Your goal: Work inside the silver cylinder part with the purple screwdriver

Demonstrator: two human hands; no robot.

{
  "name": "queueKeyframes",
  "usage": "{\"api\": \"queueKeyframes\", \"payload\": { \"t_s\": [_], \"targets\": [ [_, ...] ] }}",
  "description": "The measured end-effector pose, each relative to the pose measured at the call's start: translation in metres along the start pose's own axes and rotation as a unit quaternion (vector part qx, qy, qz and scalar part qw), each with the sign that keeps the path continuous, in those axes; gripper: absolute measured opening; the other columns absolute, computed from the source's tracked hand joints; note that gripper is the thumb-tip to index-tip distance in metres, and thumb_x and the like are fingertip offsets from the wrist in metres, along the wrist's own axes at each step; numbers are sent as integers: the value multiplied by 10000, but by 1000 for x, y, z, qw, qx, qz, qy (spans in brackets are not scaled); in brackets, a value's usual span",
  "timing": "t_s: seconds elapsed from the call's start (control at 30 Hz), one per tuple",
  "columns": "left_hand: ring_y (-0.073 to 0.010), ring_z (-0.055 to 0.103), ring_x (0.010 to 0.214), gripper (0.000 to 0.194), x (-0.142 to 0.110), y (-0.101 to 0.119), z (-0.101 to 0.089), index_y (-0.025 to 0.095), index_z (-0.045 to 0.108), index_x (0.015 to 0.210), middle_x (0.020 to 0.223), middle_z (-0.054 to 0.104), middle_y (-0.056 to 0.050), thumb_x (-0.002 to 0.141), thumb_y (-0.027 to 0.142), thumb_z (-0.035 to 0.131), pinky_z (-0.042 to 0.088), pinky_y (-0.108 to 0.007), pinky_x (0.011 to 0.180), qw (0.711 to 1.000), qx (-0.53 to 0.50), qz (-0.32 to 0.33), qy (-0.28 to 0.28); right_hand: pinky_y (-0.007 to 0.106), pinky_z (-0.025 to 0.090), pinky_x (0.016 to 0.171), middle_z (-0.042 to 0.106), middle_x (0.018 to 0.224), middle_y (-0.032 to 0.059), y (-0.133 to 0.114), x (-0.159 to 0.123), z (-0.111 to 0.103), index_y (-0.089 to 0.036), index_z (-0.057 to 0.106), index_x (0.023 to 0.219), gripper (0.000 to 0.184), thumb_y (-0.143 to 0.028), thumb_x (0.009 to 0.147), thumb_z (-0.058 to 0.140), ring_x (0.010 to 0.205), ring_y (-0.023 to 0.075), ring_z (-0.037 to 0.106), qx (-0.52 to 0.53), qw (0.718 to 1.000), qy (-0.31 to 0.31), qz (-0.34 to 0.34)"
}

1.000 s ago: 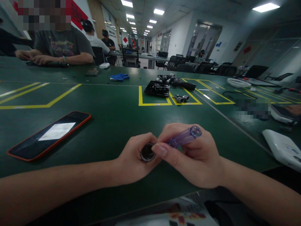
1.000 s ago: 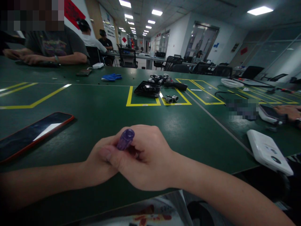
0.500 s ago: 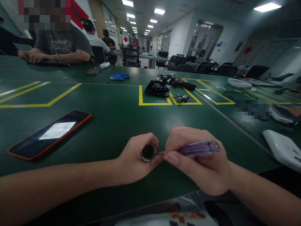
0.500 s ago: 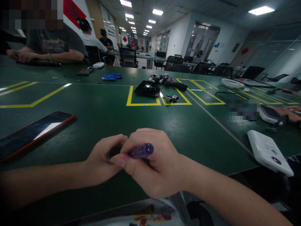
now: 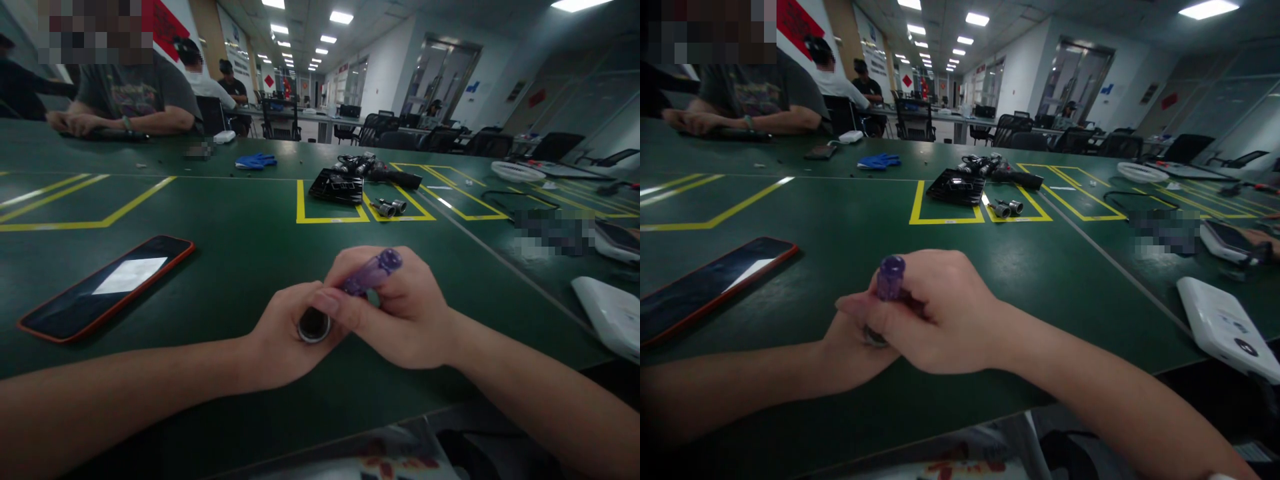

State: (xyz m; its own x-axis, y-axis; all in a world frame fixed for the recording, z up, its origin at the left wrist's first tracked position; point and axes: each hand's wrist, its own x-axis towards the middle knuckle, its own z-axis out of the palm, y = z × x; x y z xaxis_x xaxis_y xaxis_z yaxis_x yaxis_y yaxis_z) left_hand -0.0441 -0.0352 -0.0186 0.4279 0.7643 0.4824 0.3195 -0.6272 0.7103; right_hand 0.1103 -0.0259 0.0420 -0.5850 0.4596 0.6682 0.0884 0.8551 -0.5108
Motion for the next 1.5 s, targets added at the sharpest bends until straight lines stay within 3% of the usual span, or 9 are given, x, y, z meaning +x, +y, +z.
{"api": "queueKeyframes", "payload": {
  "t_s": [0.13, 0.3, 0.53, 1.0, 1.1, 1.2, 1.3, 1.5],
  "targets": [
    [-107, 600, 617, 111, 4, 0, -2, 190, 543, 791, 726, 628, 23, 720, 115, 584, 478, -199, 545, 999, -3, 40, 14, 171, 364, 478, 491, 541, -36, 9, 10, 2, -131, 519, 587, 262, -231, 821, 583, 490, 46, 465, 2, 1000, -6, 1],
    [-104, 567, 562, 50, 7, -6, -3, 174, 525, 736, 657, 590, 16, 747, 188, 572, 452, -204, 496, 999, 15, 29, 20, 179, 395, 494, 523, 566, -26, 14, 5, 1, -128, 544, 622, 228, -233, 820, 584, 516, 58, 501, 49, 998, 2, 33],
    [-114, 553, 557, 169, 4, -9, -1, 168, 476, 665, 618, 573, 8, 738, 279, 580, 463, -231, 519, 998, 23, -52, -6, 159, 406, 483, 548, 583, -25, 11, -3, 0, -134, 558, 663, 155, -124, 817, 545, 529, 49, 515, 75, 994, 25, 69],
    [-109, 547, 524, 133, 4, -9, -2, 156, 520, 722, 620, 575, 12, 759, 274, 569, 435, -229, 497, 998, 51, -32, -17, 172, 409, 483, 550, 605, -21, 16, -6, 5, -145, 564, 665, 146, -141, 810, 556, 546, 59, 519, 85, 992, 48, 75],
    [-103, 531, 511, 140, 5, -11, -3, 161, 512, 701, 600, 554, 26, 758, 270, 580, 425, -228, 496, 995, 92, -23, -10, 155, 404, 451, 536, 550, -34, 22, -4, 7, -137, 550, 612, 212, -212, 808, 579, 491, 46, 515, 147, 976, 77, 144],
    [-95, 506, 494, 178, 5, -14, -4, 168, 489, 668, 584, 531, 40, 755, 292, 584, 405, -224, 485, 994, 112, -11, -9, 138, 394, 416, 519, 500, -55, 28, -3, 10, -131, 553, 632, 231, -289, 789, 611, 434, 31, 489, 250, 935, 108, 225],
    [-90, 495, 496, 168, 6, -16, -3, 174, 491, 676, 592, 527, 47, 754, 296, 576, 394, -219, 484, 993, 116, -15, -10, 132, 395, 417, 524, 498, -61, 31, -4, 12, -134, 566, 645, 224, -307, 764, 643, 433, 26, 481, 300, 915, 121, 240],
    [-82, 467, 477, 191, 6, -14, -2, 180, 460, 639, 570, 502, 55, 740, 284, 583, 371, -208, 468, 994, 107, -12, 8, 136, 393, 434, 516, 509, -65, 36, -9, 15, -147, 568, 659, 201, -293, 782, 632, 451, 30, 482, 309, 913, 143, 227]
  ]
}}
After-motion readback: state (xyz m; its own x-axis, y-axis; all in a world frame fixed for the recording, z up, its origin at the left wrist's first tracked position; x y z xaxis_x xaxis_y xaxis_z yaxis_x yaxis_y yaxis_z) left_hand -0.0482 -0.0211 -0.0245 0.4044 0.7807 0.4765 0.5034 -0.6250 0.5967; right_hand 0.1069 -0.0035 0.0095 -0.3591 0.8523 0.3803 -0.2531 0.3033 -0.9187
